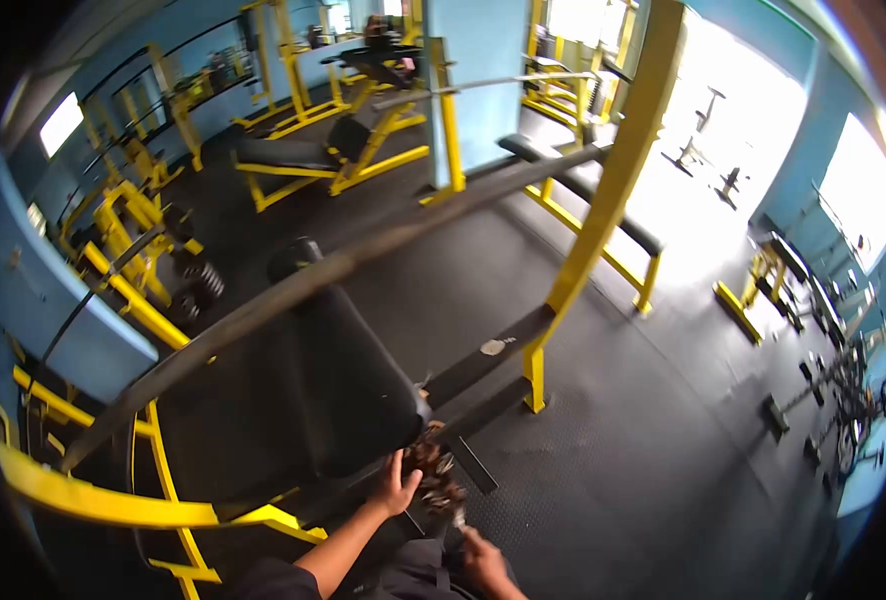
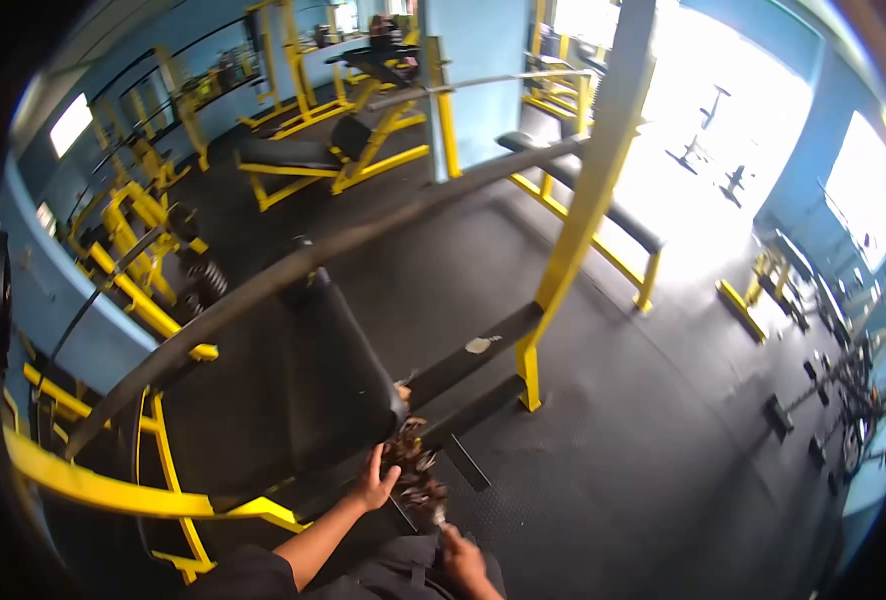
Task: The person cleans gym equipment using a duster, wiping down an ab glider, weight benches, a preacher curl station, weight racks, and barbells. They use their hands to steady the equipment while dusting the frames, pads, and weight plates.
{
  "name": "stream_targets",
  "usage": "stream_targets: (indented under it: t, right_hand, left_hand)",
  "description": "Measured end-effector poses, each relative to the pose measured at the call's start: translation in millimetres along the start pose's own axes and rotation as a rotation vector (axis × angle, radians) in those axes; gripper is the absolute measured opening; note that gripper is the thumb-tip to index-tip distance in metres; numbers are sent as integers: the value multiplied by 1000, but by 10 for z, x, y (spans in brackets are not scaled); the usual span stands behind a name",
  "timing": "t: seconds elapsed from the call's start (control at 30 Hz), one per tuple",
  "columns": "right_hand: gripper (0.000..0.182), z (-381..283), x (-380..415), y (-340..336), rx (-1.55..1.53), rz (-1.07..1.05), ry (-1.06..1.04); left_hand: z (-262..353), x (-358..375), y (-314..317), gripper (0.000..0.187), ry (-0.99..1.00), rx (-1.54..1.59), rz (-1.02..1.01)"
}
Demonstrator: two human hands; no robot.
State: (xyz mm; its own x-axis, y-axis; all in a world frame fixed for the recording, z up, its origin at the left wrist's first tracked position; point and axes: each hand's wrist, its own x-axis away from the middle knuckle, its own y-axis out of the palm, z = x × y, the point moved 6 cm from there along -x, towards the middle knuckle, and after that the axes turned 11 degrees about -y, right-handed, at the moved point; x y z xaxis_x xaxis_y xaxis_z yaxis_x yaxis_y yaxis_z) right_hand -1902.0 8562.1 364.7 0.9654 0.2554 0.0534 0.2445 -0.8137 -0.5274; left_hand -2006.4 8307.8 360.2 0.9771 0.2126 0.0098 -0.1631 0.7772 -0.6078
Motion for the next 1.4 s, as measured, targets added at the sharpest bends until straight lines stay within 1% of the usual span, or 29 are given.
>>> stream_targets:
  t: [0.03,0.07,0.1,0.13,0.2,0.27,0.3,0.37,0.4,0.47,0.53,0.6,0.63,0.67,0.7,0.73,0.8,0.83,0.97,1.0,1.07,1.1,1.13,1.17,1.2,1.23,1.3,1.37,1.4]
  right_hand:
    - [25,83,-138,-238,194,-30,-27]
    - [23,244,-270,-456,361,-104,61]
    - [23,77,-416,-791,426,7,-18]
    - [27,209,-512,-988,561,-24,53]
    - [32,430,-590,-1365,729,80,97]
    - [33,611,-548,-1606,749,181,155]
    - [33,644,-498,-1609,750,160,139]
    - [35,729,-490,-1647,833,-45,146]
    - [35,612,-489,-1576,865,-213,113]
    - [39,517,-453,-1253,775,-455,-67]
    - [43,232,-400,-897,681,-614,-335]
    - [46,-112,-423,-589,619,-716,-554]
    - [46,-188,-467,-465,607,-734,-570]
    - [47,-255,-547,-336,577,-696,-587]
    - [48,-313,-635,-233,546,-658,-604]
    - [48,-349,-699,-148,531,-674,-620]
    - [49,-409,-943,-158,345,-468,-462]
    - [49,-493,-1010,-155,413,-520,-459]
    - [46,-243,-827,313,390,-622,-487]
    - [48,-72,-690,616,402,-690,-609]
    - [53,-311,-381,907,370,-897,-757]
    - [53,-581,-294,925,378,-890,-758]
    - [56,-993,-207,913,436,-992,-711]
    - [59,-1328,-150,923,492,-1093,-655]
    - [59,-1546,-153,950,496,-1083,-641]
    - [60,-1752,-160,959,493,-1016,-694]
    - [60,-2171,-247,855,517,-870,-778]
    - [59,-2194,-468,816,462,-659,-944]
    - [52,-2484,-594,637,512,-621,-861]
  left_hand:
    - [61,36,-40,76,21,50,-71]
    - [80,114,-97,76,-8,53,-47]
    - [87,165,-85,77,-71,86,-84]
    - [95,166,-83,78,-123,122,-121]
    - [137,259,-154,80,-124,63,-114]
    - [93,312,-211,80,-133,-77,-35]
    - [51,334,-247,81,-198,-64,-6]
    - [-11,422,-352,78,-278,-94,87]
    - [-69,478,-406,77,-333,-112,118]
    - [-257,670,-459,76,-391,-116,253]
    - [-265,893,-574,78,-444,-154,332]
    - [-270,1118,-700,79,-493,-282,365]
    - [-231,1258,-755,79,-564,-457,399]
    - [-187,1371,-794,79,-583,-468,412]
    - [-156,1484,-845,79,-624,-330,424]
    - [-105,1612,-912,79,-660,-192,437]
    - [61,1859,-984,78,-671,-165,478]
    - [100,2003,-1014,78,-690,-147,502]
    - [8,2381,-947,80,-724,-50,554]
    - [-76,2416,-923,80,-715,-37,561]
    - [-320,2478,-933,82,-744,-1,575]
    - [-369,2453,-1021,83,-804,43,568]
    - [-445,2402,-1136,83,-794,47,563]
    - [-492,2387,-1332,82,-731,17,697]
    - [-530,2365,-1530,80,-666,-11,826]
    - [-395,2288,-1813,78,-624,17,835]
    - [-146,2135,-2283,73,-437,-78,853]
    - [-88,1977,-2530,69,-342,-50,862]
    - [-128,1910,-2606,67,-316,-13,864]
